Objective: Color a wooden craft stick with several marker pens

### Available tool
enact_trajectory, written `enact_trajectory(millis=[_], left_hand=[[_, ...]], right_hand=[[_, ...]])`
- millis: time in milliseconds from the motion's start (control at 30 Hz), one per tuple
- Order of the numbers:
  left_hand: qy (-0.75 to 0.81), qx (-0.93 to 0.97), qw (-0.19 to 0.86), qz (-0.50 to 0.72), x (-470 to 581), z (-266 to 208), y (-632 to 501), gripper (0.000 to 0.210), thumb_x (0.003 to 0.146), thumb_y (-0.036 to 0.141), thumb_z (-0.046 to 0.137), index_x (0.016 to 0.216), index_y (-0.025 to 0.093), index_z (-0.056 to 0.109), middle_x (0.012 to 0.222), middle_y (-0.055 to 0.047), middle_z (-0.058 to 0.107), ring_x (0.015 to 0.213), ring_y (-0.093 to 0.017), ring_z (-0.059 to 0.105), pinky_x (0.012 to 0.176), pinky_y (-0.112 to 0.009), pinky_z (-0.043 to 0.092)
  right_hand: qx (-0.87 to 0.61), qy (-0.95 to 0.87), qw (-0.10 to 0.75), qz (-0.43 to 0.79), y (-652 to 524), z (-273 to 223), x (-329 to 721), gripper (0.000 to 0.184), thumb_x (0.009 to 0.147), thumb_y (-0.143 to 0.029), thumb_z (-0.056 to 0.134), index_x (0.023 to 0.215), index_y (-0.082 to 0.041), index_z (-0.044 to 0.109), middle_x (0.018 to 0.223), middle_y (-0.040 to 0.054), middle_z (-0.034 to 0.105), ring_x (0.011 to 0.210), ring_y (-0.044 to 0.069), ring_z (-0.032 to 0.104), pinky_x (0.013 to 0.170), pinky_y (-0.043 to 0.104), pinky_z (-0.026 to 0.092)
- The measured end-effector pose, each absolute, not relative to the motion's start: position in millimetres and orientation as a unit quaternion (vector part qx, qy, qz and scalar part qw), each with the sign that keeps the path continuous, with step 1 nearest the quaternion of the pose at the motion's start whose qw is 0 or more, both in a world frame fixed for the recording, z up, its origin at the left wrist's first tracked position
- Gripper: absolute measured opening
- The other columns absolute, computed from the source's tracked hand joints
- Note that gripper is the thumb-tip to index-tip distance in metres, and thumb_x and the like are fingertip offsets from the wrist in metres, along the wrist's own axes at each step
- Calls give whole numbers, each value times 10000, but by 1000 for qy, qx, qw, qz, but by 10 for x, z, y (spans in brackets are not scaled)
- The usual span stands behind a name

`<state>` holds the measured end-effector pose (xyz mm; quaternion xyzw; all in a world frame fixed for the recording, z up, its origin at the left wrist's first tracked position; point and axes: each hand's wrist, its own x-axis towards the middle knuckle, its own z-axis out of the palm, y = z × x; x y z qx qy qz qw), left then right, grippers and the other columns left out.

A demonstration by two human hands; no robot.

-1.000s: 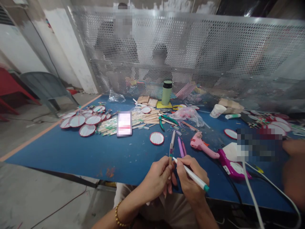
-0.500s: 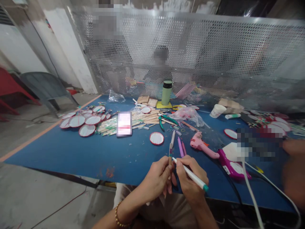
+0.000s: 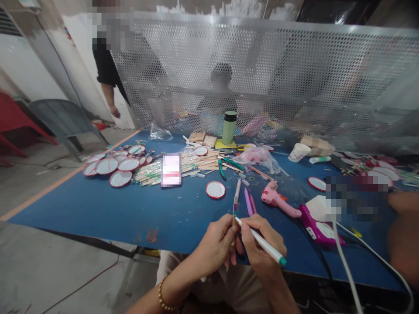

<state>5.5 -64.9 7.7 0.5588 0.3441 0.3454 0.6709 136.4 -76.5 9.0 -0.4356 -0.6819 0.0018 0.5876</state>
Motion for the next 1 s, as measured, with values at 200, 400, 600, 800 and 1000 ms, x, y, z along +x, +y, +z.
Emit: enact_trajectory(millis=[200,400,600,800,1000], left_hand=[[344,556,673,346,50,79,-633,456,894,672,467,842,222,416,566,65,544,365,-68,482,322,-138,365],[345,564,664,348,55,64,-642,441,912,650,453,830,218,418,561,62,548,354,-61,465,318,-137,352],[343,566,665,347,51,69,-644,427,917,637,454,831,220,413,554,66,543,354,-63,467,319,-135,350],[347,567,662,347,48,83,-649,423,922,630,450,828,220,416,553,65,538,364,-66,478,329,-136,359],[351,565,664,342,52,79,-651,438,911,650,449,831,221,413,566,63,543,355,-63,467,319,-138,349]], right_hand=[[-439,-686,581,-8,-753,90,1361,140,896,-110,576,798,-181,646,650,-6,669,531,94,625,526,192,508],[-440,-688,577,-9,-752,81,1368,132,902,-115,575,812,-182,645,650,-6,662,534,100,627,532,196,504],[-443,-683,580,-8,-747,66,1367,135,901,-119,576,804,-183,644,653,-5,665,530,101,625,530,198,505],[-444,-685,577,-10,-735,71,1358,129,899,-116,579,809,-183,643,658,-8,668,534,101,631,530,193,504],[-447,-683,578,-4,-744,78,1362,129,897,-122,585,806,-182,653,656,-5,673,542,106,639,539,201,512]])
